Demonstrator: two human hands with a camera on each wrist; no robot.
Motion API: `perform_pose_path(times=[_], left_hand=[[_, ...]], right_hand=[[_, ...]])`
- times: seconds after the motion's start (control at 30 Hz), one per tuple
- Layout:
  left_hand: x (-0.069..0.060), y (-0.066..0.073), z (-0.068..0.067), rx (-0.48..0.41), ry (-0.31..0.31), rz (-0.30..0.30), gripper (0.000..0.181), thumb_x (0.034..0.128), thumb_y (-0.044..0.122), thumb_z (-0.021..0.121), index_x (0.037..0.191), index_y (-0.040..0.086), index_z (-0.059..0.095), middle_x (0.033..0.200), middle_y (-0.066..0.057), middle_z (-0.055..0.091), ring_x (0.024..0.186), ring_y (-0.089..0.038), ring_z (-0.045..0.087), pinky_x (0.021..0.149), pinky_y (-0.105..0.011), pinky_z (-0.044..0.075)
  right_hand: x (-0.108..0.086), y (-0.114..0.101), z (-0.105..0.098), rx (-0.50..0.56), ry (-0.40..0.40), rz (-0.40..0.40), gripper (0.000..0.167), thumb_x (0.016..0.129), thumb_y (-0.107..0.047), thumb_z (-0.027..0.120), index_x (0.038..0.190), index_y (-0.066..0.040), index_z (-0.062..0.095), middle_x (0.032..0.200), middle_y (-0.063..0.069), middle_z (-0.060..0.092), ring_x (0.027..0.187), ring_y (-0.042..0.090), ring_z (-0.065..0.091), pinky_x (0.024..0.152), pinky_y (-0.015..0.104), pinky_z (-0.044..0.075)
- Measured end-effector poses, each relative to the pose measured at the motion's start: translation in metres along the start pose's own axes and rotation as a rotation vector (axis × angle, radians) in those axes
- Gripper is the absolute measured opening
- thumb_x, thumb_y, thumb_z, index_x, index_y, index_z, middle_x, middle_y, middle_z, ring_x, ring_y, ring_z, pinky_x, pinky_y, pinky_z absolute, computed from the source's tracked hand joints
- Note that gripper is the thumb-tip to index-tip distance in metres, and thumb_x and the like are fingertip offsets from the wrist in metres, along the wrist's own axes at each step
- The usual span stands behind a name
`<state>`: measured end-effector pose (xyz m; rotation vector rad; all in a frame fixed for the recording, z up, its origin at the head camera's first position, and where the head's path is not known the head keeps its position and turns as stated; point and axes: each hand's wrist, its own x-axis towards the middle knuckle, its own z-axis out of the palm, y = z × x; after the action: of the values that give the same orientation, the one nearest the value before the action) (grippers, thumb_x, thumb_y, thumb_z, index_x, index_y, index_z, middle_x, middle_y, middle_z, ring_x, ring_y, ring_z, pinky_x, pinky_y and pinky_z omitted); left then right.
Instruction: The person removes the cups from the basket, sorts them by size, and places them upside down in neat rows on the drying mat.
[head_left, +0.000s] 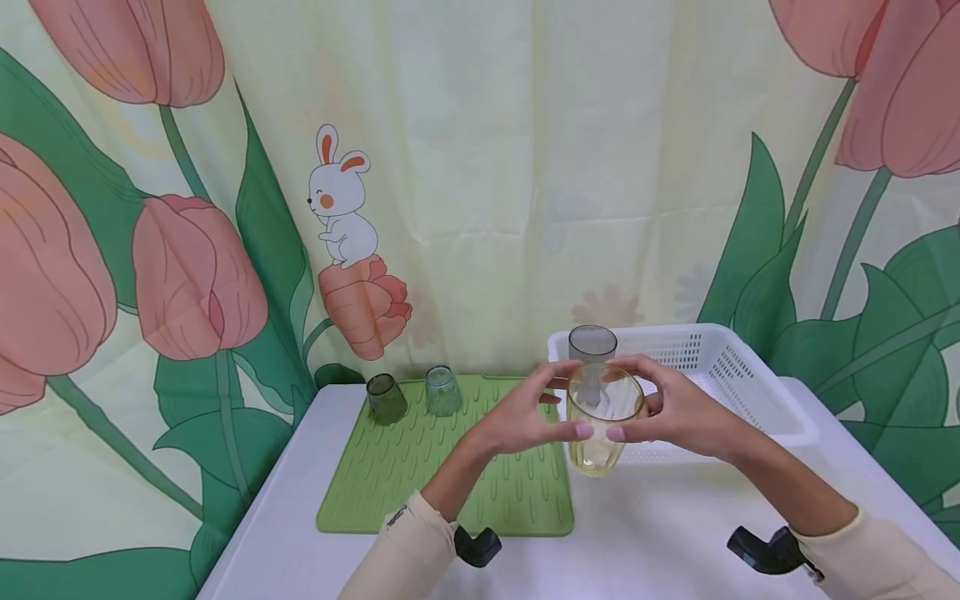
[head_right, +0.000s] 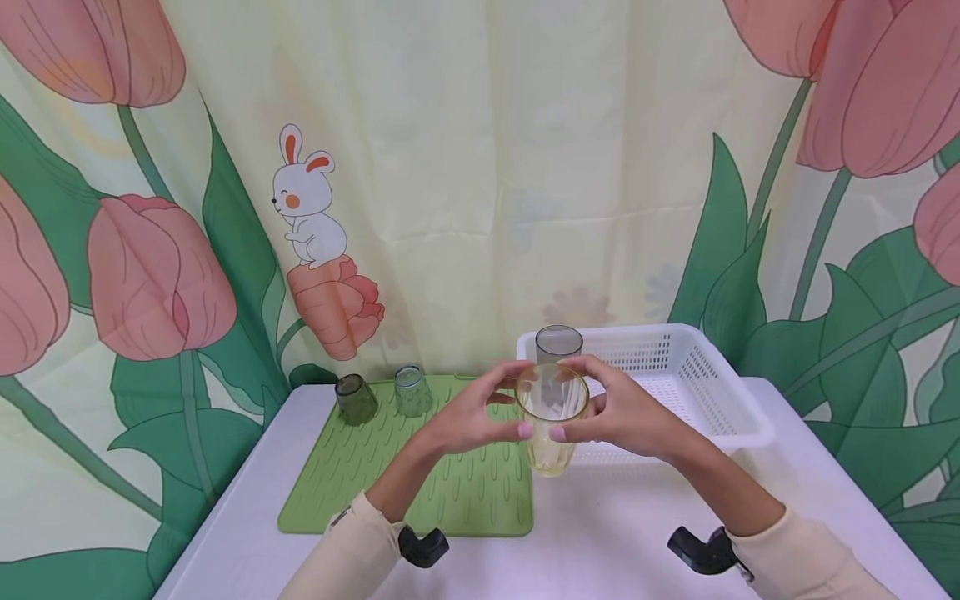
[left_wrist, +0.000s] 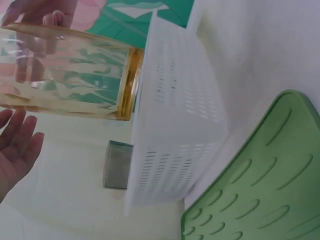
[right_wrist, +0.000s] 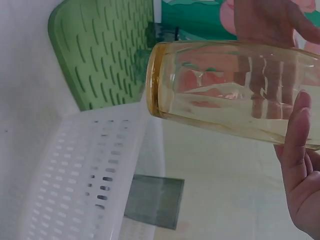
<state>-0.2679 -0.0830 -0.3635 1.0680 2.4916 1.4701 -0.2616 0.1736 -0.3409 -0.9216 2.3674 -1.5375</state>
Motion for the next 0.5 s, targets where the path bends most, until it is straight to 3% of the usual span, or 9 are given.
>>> perform_pose_path(times=[0.13, 0.27, 0.4, 0.5], left_hand=[[-0.0011, 0.0016, -0.0008, 0.013, -0.013, -0.004, 0.082, 0.0853, 0.04, 0.076, 0.154, 0.018, 0.035, 0.146, 0.002, 0.048, 0.128, -0.01, 0.05, 0.108, -0.031, 0.044], [-0.0021, 0.0026, -0.0005, 0.025, -0.018, -0.014, 0.081, 0.0843, 0.032, 0.078, 0.153, 0.019, 0.037, 0.146, 0.003, 0.047, 0.127, -0.009, 0.05, 0.108, -0.029, 0.044], [-0.0035, 0.0029, -0.0003, 0.023, -0.017, -0.014, 0.081, 0.0826, 0.03, 0.08, 0.151, 0.019, 0.039, 0.146, 0.002, 0.048, 0.126, -0.009, 0.05, 0.107, -0.03, 0.044], [-0.0047, 0.0033, -0.0006, 0.024, -0.015, -0.017, 0.081, 0.0818, 0.029, 0.082, 0.151, 0.019, 0.04, 0.146, 0.002, 0.048, 0.125, -0.011, 0.051, 0.106, -0.029, 0.045]], right_hand=[[0.0002, -0.0014, 0.0025, 0.004, -0.012, -0.007, 0.079, 0.082, -0.014, 0.082, 0.146, -0.001, 0.037, 0.142, 0.022, 0.044, 0.061, 0.015, 0.063, 0.058, 0.028, 0.052], [0.0005, -0.0001, 0.0041, 0.006, -0.017, -0.005, 0.079, 0.081, -0.013, 0.082, 0.145, -0.001, 0.038, 0.136, 0.023, 0.05, 0.057, 0.01, 0.057, 0.053, 0.026, 0.048], [0.001, 0.0008, 0.0056, 0.005, -0.032, 0.003, 0.077, 0.081, -0.013, 0.083, 0.144, -0.003, 0.04, 0.097, 0.015, 0.069, 0.052, 0.005, 0.049, 0.047, 0.026, 0.041], [0.0014, 0.0, 0.0071, -0.004, -0.043, -0.005, 0.077, 0.081, -0.014, 0.083, 0.144, -0.003, 0.04, 0.068, 0.002, 0.065, 0.051, 0.003, 0.045, 0.045, 0.025, 0.038]])
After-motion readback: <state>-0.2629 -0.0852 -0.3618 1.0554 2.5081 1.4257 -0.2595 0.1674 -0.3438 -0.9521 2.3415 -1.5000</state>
